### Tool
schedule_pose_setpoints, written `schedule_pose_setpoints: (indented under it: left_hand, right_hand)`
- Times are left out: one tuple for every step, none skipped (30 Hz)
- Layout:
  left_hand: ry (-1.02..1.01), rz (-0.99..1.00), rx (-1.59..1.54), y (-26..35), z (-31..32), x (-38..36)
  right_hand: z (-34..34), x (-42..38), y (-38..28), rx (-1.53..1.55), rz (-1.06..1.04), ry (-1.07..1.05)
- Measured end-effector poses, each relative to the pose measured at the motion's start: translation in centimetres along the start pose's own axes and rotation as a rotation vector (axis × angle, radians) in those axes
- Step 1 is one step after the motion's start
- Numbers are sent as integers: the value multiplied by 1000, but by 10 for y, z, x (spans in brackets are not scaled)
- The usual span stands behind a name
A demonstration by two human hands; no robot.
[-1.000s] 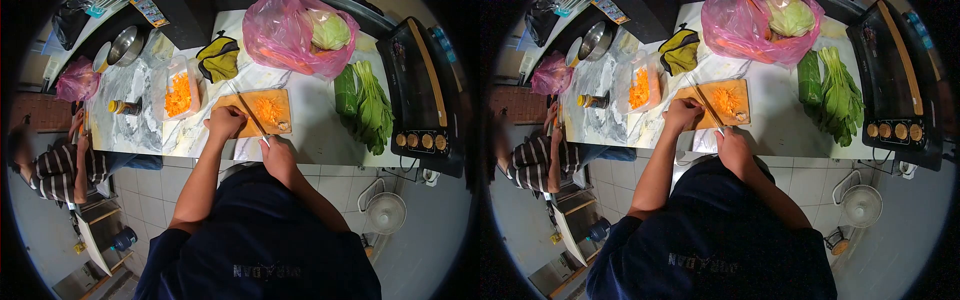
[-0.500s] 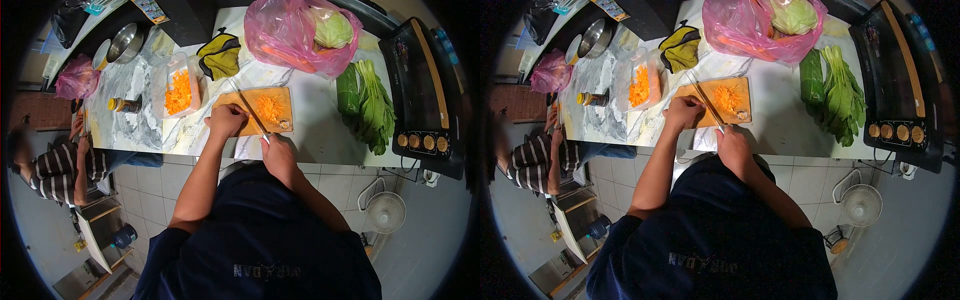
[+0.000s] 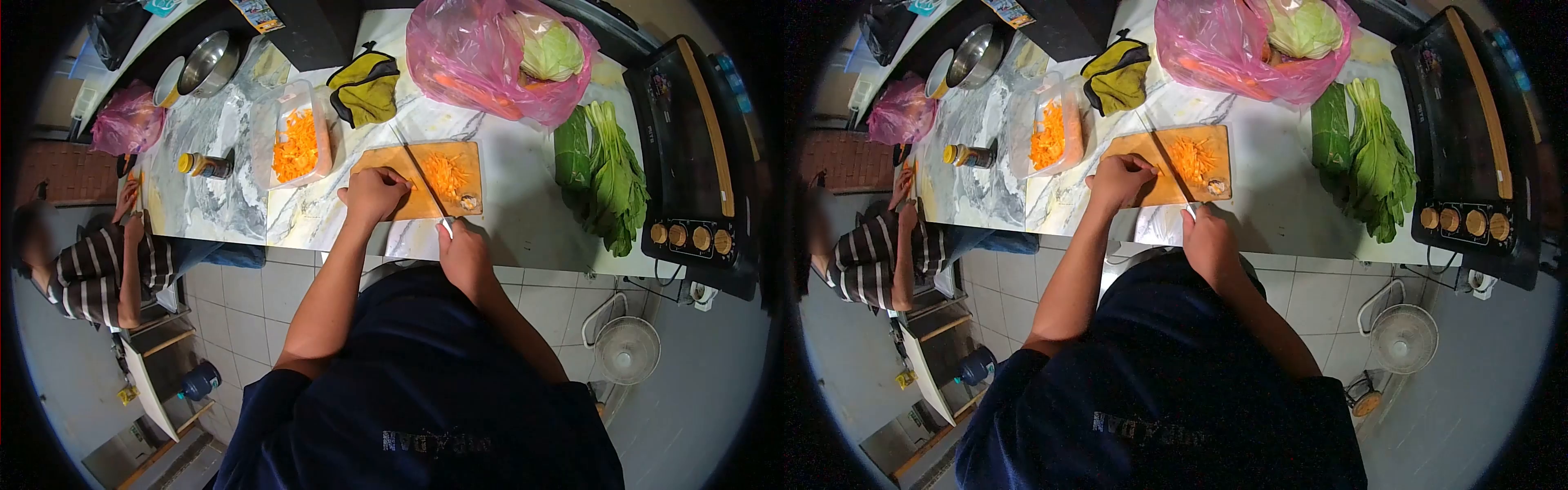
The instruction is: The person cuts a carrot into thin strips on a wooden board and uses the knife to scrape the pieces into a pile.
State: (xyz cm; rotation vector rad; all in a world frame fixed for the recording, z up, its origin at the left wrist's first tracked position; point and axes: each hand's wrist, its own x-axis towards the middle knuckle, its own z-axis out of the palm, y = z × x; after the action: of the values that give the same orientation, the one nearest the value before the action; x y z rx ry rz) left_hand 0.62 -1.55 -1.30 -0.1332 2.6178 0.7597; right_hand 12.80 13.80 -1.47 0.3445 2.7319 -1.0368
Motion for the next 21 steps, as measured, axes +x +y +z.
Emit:
schedule_pose_setpoints:
  left_hand:
    - [-3,-1,-8,-2,2,2]
    - [-8,-1,-15,-3,3,3]
    - [-8,2,-14,-2,2,2]
    - [-7,8,-19,0,0,0]
    - [-7,13,-26,1,-1,-1]
    - [-10,16,-27,1,-1,0]
    - [-15,17,-35,-1,1,2]
    - [-19,18,-43,-2,1,2]
    - [-19,19,-43,-2,1,2]
    - [-12,19,-37,-2,2,2]
    - [-6,18,-30,-2,2,2]
    - [-6,18,-30,-2,2,3]
    - [1,28,-33,-3,2,3]
    - [8,36,-35,-3,2,3]
    - [9,34,-34,-3,2,3]
    - [-2,21,-29,-2,1,3]
    - [-13,8,-25,-2,1,3]
    - [-12,7,-24,-1,1,2]
    - [-7,10,-25,-1,1,1]
    - [-2,14,-27,0,0,1]
    - [-3,14,-26,0,0,1]
  right_hand:
    - [-5,-2,-2,-9,16,-6]
    - [-7,-3,-4,-17,34,-10]
    - [-7,-3,-4,-16,36,-7]
    - [-6,-2,-5,-5,31,-9]
    - [-6,-2,-5,4,27,-11]
    - [-7,-2,-7,3,30,-9]
    - [-8,-2,-10,14,26,-21]
    - [-8,-2,-12,25,20,-33]
    - [-8,-2,-12,25,21,-32]
    - [-7,-1,-13,22,19,-55]
    - [-6,-1,-13,19,17,-79]
    - [-6,0,-12,19,17,-79]
    - [-5,0,-12,18,3,-77]
    - [-5,1,-12,18,-12,-76]
    - [-5,1,-13,20,-13,-77]
    - [-5,1,-14,26,2,-79]
    - [-5,1,-15,31,16,-80]
    - [-5,1,-15,33,16,-81]
    - [-4,1,-14,17,5,-75]
    - [-3,2,-14,1,-4,-68]
    - [-3,2,-14,2,-4,-68]
